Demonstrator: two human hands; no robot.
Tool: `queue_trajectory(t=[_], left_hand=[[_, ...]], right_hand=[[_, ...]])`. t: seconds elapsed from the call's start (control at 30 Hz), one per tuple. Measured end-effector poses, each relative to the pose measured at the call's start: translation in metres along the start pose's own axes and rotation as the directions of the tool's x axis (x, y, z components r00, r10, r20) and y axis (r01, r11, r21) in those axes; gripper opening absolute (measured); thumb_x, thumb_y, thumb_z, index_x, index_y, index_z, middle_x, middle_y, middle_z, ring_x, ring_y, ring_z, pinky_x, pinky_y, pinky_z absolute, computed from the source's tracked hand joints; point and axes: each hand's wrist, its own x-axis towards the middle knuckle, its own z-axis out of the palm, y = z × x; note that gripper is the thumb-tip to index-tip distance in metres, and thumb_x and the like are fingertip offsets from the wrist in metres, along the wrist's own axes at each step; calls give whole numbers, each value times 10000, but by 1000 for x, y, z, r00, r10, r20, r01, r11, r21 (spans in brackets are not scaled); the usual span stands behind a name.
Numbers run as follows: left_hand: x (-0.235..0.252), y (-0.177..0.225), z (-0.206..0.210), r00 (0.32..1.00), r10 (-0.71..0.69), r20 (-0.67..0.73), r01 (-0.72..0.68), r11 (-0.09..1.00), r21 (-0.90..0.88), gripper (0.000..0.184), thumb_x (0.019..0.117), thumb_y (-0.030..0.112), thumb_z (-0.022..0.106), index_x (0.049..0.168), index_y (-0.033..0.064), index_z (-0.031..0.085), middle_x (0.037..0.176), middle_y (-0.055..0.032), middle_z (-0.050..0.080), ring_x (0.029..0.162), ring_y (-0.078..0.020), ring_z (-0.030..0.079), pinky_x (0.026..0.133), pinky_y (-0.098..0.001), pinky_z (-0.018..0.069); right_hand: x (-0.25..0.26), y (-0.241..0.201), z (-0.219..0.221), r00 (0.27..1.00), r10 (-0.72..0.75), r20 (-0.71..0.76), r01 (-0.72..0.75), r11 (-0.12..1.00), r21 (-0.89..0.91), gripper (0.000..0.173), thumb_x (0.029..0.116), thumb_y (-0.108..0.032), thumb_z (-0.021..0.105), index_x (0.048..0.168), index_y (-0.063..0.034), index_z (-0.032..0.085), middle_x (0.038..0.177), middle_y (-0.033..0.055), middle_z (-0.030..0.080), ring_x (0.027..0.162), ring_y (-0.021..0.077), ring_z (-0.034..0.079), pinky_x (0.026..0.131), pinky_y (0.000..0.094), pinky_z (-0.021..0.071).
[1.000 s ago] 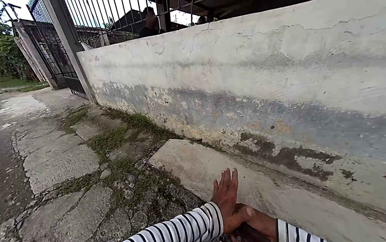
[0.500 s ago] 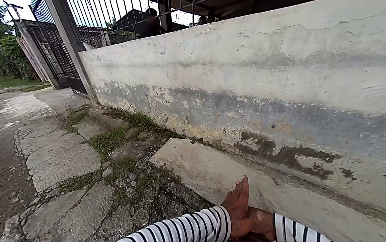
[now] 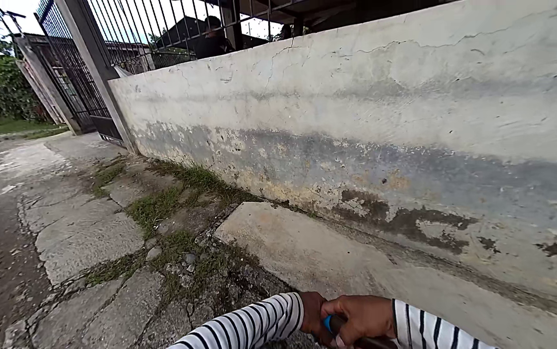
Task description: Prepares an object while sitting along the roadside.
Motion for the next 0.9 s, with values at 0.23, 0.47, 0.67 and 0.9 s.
queue_trajectory(t=[0.23,0.47,0.67,0.9], left_hand=[[15,-3,-1,989,150,10,-150,986,78,428,946,183,773,1240,-91,627,1044,-262,702,995,-362,681,930,-566,507],[18,-2,-11,996,82,39,-85,991,101,448,962,243,764,1225,-94,629,1035,-253,694,980,-347,667,925,-565,498],[9,-7,-16,997,63,48,-66,996,63,446,974,225,748,1256,-94,618,1070,-258,693,1002,-339,666,942,-556,495],[10,-17,-13,996,75,56,-78,996,54,445,973,235,749,1237,-103,633,1092,-279,695,1041,-370,668,974,-590,489]], right_hand=[[-8,-3,-13,1000,5,23,-2,993,-122,320,1008,-179,548,1321,-117,571,888,83,639,570,144,542,545,341,485],[-9,10,-11,996,-7,-84,15,996,85,305,1055,-272,432,1299,-165,579,820,19,579,552,114,512,511,295,460],[-3,9,-11,998,-53,-14,55,965,255,295,1005,-258,469,1281,-200,554,738,-6,533,484,84,472,444,241,424],[-2,9,-8,999,-41,2,40,972,232,392,1020,-237,460,1408,-192,501,753,-1,525,498,84,470,456,242,424]])
